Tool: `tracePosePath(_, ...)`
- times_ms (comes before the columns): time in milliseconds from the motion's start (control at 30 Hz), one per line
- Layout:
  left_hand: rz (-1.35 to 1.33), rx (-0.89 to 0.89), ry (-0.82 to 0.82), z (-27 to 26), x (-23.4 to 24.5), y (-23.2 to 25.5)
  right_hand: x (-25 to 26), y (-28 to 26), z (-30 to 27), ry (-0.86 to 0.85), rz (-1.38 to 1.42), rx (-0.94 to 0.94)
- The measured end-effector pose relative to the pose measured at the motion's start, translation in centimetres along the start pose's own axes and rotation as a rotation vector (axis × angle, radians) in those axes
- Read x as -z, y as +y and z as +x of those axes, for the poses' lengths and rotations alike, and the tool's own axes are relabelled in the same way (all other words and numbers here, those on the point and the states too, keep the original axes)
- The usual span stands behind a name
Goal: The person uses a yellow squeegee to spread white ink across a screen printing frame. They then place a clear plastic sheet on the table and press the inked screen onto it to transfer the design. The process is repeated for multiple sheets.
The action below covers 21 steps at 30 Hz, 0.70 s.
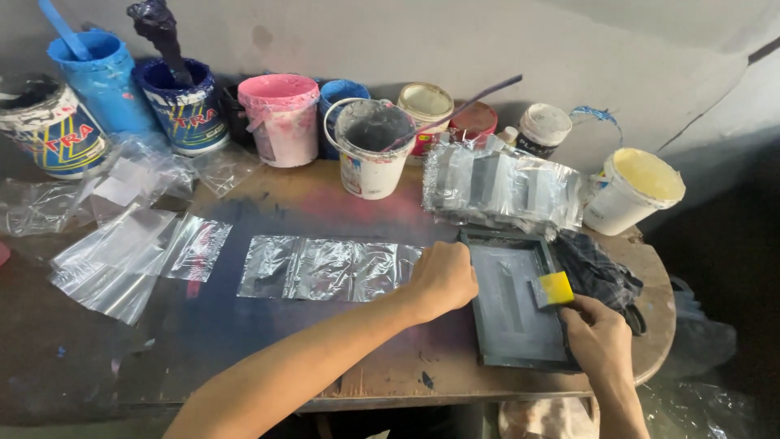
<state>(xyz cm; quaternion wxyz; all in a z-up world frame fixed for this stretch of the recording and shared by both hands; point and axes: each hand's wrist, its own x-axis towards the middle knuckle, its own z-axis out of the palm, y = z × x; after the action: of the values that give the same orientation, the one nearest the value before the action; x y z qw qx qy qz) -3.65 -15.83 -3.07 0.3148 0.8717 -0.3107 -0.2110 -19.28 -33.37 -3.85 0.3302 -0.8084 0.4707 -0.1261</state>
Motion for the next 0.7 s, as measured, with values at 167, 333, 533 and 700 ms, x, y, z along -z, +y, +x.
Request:
tracePosePath(167,0.047,-0.001,0.012,0.5,-0.6,-0.2,0.0,0.7,0.2,-0.007,-0.006,0.003)
tracePosePath(333,0.169,-0.041,0.117,-1.1,2.9,-1.3,0.8,0.3,-0.2,0.039,-0.085,0.116)
tracePosePath(533,0.190,0.003,0.349,-4.7,11.5,-8.2,-1.3,-2.2,-0.3,0.288,-0.126,0.594)
tracePosePath(700,0.293,0.310,0.487,-8.9,17.2,-15.3,-6.5,-8.5,-0.6,0.095,-0.433,0.795)
